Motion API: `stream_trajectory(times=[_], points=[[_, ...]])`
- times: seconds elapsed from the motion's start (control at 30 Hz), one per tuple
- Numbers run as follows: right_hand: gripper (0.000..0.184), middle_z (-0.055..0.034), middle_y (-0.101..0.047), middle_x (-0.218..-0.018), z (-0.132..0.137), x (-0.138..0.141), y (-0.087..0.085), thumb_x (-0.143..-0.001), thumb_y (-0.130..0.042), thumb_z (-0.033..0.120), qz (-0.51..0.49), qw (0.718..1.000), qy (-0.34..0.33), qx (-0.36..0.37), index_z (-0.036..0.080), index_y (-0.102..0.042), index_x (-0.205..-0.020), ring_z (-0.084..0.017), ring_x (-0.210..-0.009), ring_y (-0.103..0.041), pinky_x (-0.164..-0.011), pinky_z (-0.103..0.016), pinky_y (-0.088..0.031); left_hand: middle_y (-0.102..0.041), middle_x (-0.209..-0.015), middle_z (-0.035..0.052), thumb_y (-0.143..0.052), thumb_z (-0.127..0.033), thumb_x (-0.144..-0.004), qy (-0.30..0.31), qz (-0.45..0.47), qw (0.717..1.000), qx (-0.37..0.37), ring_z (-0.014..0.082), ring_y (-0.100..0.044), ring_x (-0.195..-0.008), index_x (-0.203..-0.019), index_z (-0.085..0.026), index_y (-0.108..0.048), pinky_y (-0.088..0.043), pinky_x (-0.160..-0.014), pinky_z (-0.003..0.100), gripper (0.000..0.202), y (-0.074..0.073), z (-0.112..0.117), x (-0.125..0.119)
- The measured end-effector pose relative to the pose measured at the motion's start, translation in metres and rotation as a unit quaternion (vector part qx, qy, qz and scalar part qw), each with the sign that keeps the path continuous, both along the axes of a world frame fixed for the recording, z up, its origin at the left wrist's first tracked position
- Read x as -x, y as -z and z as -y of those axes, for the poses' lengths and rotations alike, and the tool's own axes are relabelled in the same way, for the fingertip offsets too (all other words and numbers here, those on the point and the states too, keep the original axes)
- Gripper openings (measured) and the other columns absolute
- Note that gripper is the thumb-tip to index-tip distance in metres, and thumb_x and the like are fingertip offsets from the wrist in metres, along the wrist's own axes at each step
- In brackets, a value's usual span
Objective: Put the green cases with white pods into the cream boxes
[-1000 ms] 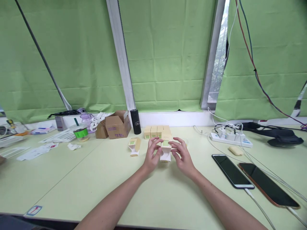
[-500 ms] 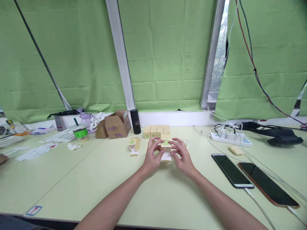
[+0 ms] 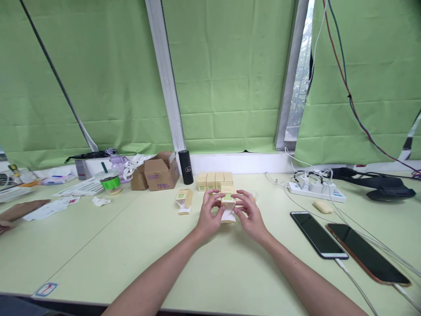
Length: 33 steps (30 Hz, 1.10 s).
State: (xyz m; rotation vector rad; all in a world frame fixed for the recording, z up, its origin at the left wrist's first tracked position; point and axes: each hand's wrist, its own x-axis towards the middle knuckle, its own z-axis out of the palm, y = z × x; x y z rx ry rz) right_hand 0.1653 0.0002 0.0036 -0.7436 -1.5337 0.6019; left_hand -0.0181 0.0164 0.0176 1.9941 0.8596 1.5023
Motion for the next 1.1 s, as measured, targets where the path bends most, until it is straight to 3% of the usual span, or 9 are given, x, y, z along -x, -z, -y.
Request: stream_trajectory(times=[0.23, 0.43, 0.57, 0.67, 0.77, 1.0, 1.1], points=[[0.025, -0.0119, -0.05, -0.139, -0.003, 0.001, 0.003, -0.1, -0.06, 0.041, -0.004, 1.0, 0.029, 0.002, 0.028, -0.066, -0.121, -0.019, -0.095, -0.069, -0.084, -0.04, -0.064, -0.044, -0.139, 0.0104, -0.063, -0.032, -0.099, 0.004, -0.003, 1.0, 0.002, 0.0124, -0.065, -0.085, -0.125, -0.026, -0.065, -0.06, -0.09, 0.04, 0.027, 0.0, 0.003, -0.003], [0.024, -0.0124, -0.05, -0.139, -0.005, 0.001, 0.004, -0.1, -0.058, 0.039, -0.01, 0.999, 0.038, 0.005, 0.027, -0.066, -0.12, -0.019, -0.091, -0.069, -0.081, -0.04, -0.063, -0.042, -0.142, 0.012, -0.063, -0.04, -0.099, 0.03, -0.012, 0.999, 0.011, 0.0142, -0.062, -0.085, -0.133, -0.028, -0.062, -0.058, -0.092, 0.043, 0.036, -0.001, 0.004, 0.001], [0.026, -0.0122, -0.048, -0.143, -0.007, -0.001, 0.003, -0.099, -0.06, 0.039, -0.032, 0.999, 0.03, 0.029, 0.028, -0.065, -0.122, -0.016, -0.086, -0.069, -0.078, -0.037, -0.063, -0.033, -0.152, 0.0145, -0.057, -0.055, -0.099, 0.084, -0.046, 0.995, 0.006, 0.024, -0.059, -0.108, -0.15, -0.031, -0.051, -0.05, -0.104, 0.048, 0.057, -0.001, 0.001, 0.008], [0.028, -0.0121, -0.048, -0.144, -0.009, -0.003, 0.004, -0.098, -0.061, 0.039, -0.052, 0.998, 0.031, 0.033, 0.028, -0.065, -0.123, -0.017, -0.086, -0.07, -0.076, -0.037, -0.063, -0.026, -0.159, 0.0144, -0.062, -0.07, -0.089, 0.117, -0.079, 0.99, 0.003, 0.036, -0.042, -0.137, -0.16, -0.034, -0.038, -0.043, -0.112, 0.051, 0.083, 0.002, -0.003, 0.01], [0.027, -0.0118, -0.048, -0.143, -0.01, -0.003, 0.004, -0.098, -0.062, 0.039, -0.062, 0.997, 0.03, 0.031, 0.029, -0.065, -0.123, -0.017, -0.088, -0.071, -0.075, -0.037, -0.064, -0.022, -0.162, 0.0139, -0.077, -0.072, -0.076, 0.12, -0.094, 0.988, 0.007, 0.0404, -0.028, -0.148, -0.163, -0.035, -0.03, -0.038, -0.115, 0.052, 0.106, 0.004, -0.004, 0.008], [0.027, -0.0112, -0.049, -0.14, -0.006, 0.0, 0.003, -0.098, -0.063, 0.041, -0.042, 0.998, 0.036, 0.031, 0.029, -0.066, -0.122, -0.018, -0.088, -0.07, -0.078, -0.039, -0.063, -0.032, -0.154, 0.0145, -0.069, -0.06, -0.09, 0.099, -0.05, 0.994, 0.006, 0.0355, -0.036, -0.143, -0.157, -0.032, -0.041, -0.042, -0.109, 0.045, 0.078, 0.002, 0.002, 0.003], [0.028, -0.0113, -0.05, -0.138, -0.004, 0.002, 0.002, -0.098, -0.062, 0.045, -0.028, 0.998, 0.04, 0.025, 0.029, -0.067, -0.12, -0.019, -0.092, -0.07, -0.08, -0.039, -0.064, -0.037, -0.149, 0.0141, -0.066, -0.059, -0.092, 0.095, -0.024, 0.995, 0.023, 0.0318, -0.047, -0.13, -0.152, -0.03, -0.044, -0.045, -0.103, 0.043, 0.07, 0.002, 0.002, 0.002]])
